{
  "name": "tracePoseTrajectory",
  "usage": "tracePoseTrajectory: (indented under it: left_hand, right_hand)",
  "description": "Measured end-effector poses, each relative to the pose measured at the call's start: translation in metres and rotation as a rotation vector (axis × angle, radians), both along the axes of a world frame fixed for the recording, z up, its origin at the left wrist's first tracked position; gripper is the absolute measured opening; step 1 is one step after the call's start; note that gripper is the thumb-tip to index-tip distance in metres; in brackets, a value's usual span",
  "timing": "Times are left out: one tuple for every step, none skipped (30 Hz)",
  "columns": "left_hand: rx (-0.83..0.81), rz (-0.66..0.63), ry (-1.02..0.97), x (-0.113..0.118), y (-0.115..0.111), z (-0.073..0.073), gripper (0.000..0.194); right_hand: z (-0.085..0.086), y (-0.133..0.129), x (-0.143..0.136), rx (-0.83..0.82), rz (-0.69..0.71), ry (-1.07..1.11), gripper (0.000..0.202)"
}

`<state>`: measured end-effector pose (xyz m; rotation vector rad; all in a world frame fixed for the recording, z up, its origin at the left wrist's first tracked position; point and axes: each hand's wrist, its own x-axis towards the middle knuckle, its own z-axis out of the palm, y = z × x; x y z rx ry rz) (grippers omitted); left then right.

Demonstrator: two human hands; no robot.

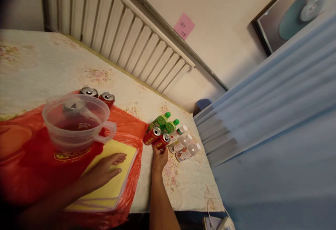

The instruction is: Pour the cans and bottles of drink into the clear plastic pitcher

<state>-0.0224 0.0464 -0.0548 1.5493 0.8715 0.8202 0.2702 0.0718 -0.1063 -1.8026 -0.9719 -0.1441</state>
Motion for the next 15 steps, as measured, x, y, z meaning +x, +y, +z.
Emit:
tracePoseTrajectory:
  left_hand:
    - [0.005,0.005,0.004,-0.0001,0.0000,-0.0003,0.053]
    - [0.008,0.009,0.008,0.0000,-0.0001,-0.0009,0.053]
    - [0.009,0.012,0.011,0.0002,-0.0001,-0.0015,0.053]
    - [0.010,0.012,0.013,0.0004,-0.0001,-0.0023,0.053]
    - [0.009,0.010,0.013,0.0006,-0.0002,-0.0029,0.053]
    - [0.008,0.008,0.012,0.0008,-0.0002,-0.0034,0.053]
    - [0.008,0.007,0.010,0.0009,-0.0002,-0.0038,0.053]
    - [0.006,0.007,0.006,0.0009,-0.0003,-0.0040,0.053]
    - [0.004,0.005,0.001,0.0008,-0.0003,-0.0040,0.052]
    - [-0.001,0.002,-0.002,0.0007,-0.0003,-0.0040,0.052]
    - [-0.006,-0.001,-0.004,0.0005,-0.0003,-0.0039,0.052]
    - [-0.010,-0.004,-0.004,0.0004,-0.0003,-0.0037,0.052]
    - [-0.014,-0.008,-0.003,0.0002,-0.0004,-0.0036,0.052]
    - [-0.014,-0.011,0.000,0.0000,-0.0004,-0.0034,0.052]
    - [-0.011,-0.013,0.003,-0.0001,-0.0006,-0.0033,0.053]
  right_hand:
    - [0.0010,0.0002,-0.0002,0.002,0.000,0.003,0.058]
    - [0.0018,0.0004,-0.0002,0.004,0.000,0.006,0.057]
    - [0.0026,0.0004,-0.0003,0.005,0.001,0.009,0.057]
    - [0.0033,0.0005,-0.0005,0.006,0.002,0.014,0.056]
    - [0.0040,0.0004,-0.0008,0.005,0.004,0.019,0.055]
    - [0.0046,0.0003,-0.0012,0.003,0.008,0.025,0.055]
    - [0.0051,0.0002,-0.0017,0.002,0.012,0.031,0.054]
    - [0.0056,0.0000,-0.0022,0.002,0.016,0.036,0.055]
    - [0.0059,-0.0001,-0.0026,0.003,0.018,0.040,0.055]
    - [0.0062,-0.0002,-0.0029,0.004,0.019,0.044,0.056]
    - [0.0064,-0.0002,-0.0031,0.005,0.020,0.046,0.056]
    - [0.0067,-0.0001,-0.0031,0.005,0.020,0.047,0.056]
    - [0.0070,0.0000,-0.0030,0.003,0.020,0.049,0.056]
    - [0.0074,0.0002,-0.0028,0.001,0.022,0.051,0.055]
    - [0.0079,0.0002,-0.0027,0.001,0.022,0.054,0.055]
